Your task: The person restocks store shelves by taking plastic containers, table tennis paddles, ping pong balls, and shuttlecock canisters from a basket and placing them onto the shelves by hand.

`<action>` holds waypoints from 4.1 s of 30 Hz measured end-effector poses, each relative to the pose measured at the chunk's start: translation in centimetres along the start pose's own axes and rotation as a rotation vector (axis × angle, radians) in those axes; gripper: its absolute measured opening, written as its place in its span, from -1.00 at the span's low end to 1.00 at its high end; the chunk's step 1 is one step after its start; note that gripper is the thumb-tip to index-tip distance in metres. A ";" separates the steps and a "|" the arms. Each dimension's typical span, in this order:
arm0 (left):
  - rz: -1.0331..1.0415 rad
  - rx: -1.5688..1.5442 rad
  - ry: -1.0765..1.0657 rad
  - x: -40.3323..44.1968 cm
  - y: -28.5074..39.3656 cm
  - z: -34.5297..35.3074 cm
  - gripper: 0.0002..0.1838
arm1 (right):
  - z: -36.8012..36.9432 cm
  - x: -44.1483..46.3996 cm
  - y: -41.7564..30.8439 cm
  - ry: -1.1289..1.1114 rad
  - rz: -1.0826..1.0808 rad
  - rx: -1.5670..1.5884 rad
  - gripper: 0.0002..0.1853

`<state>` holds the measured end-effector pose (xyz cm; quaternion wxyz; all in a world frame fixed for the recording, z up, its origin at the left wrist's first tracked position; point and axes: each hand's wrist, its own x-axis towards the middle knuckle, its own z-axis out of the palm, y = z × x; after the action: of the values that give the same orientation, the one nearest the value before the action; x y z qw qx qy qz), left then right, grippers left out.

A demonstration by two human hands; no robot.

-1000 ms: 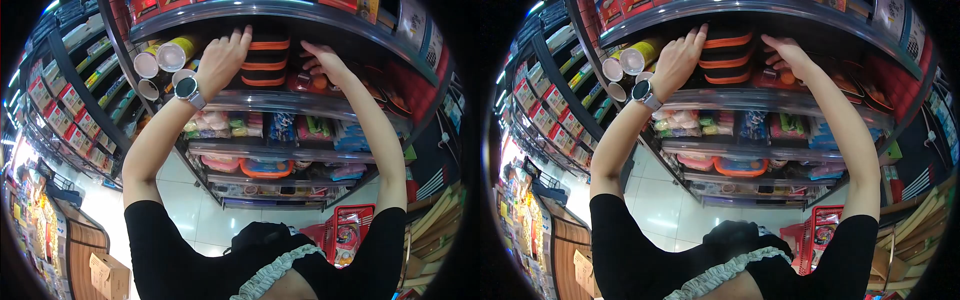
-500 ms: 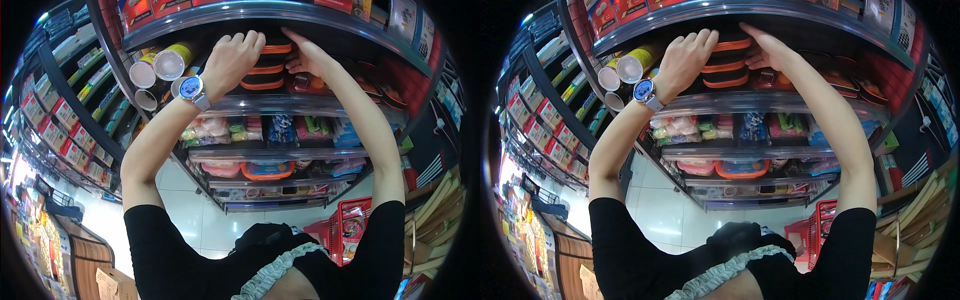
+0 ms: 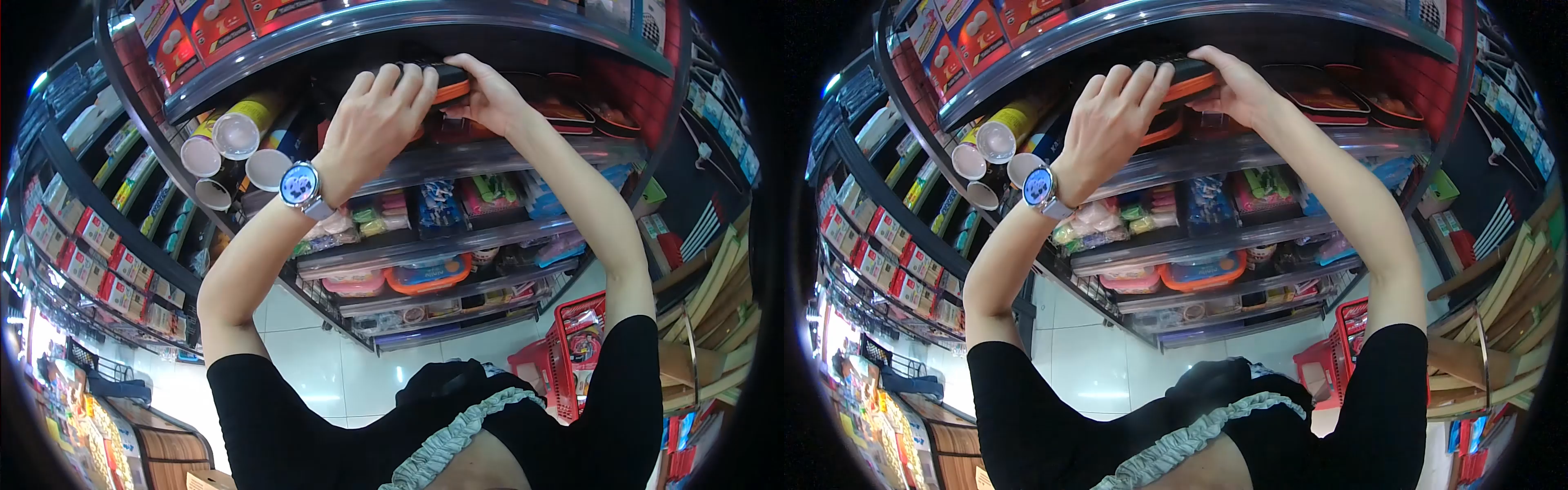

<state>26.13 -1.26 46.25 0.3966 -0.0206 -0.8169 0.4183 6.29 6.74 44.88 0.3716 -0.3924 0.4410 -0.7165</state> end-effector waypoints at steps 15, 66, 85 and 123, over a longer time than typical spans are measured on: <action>0.375 -0.286 0.231 6.5 13.7 -0.1 -0.43 | -15.7 -23.8 2.4 0.274 -0.205 0.200 -0.58; -0.174 -1.616 -1.383 -12.7 58.9 10.7 -0.57 | -41.4 -56.2 34.5 1.222 0.451 -1.110 -0.47; -0.289 -0.423 -0.016 -2.9 11.4 2.9 -0.45 | -29.1 -26.9 13.6 0.349 -0.193 -0.813 -0.83; -0.260 -0.146 -0.066 -6.4 -0.6 -0.5 -0.25 | 2.7 -0.9 4.2 -0.123 0.224 0.030 -0.48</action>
<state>31.02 -3.64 42.78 0.4179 0.0707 -0.8534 0.3034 9.85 5.22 41.60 0.4815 -0.3781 0.4480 -0.6516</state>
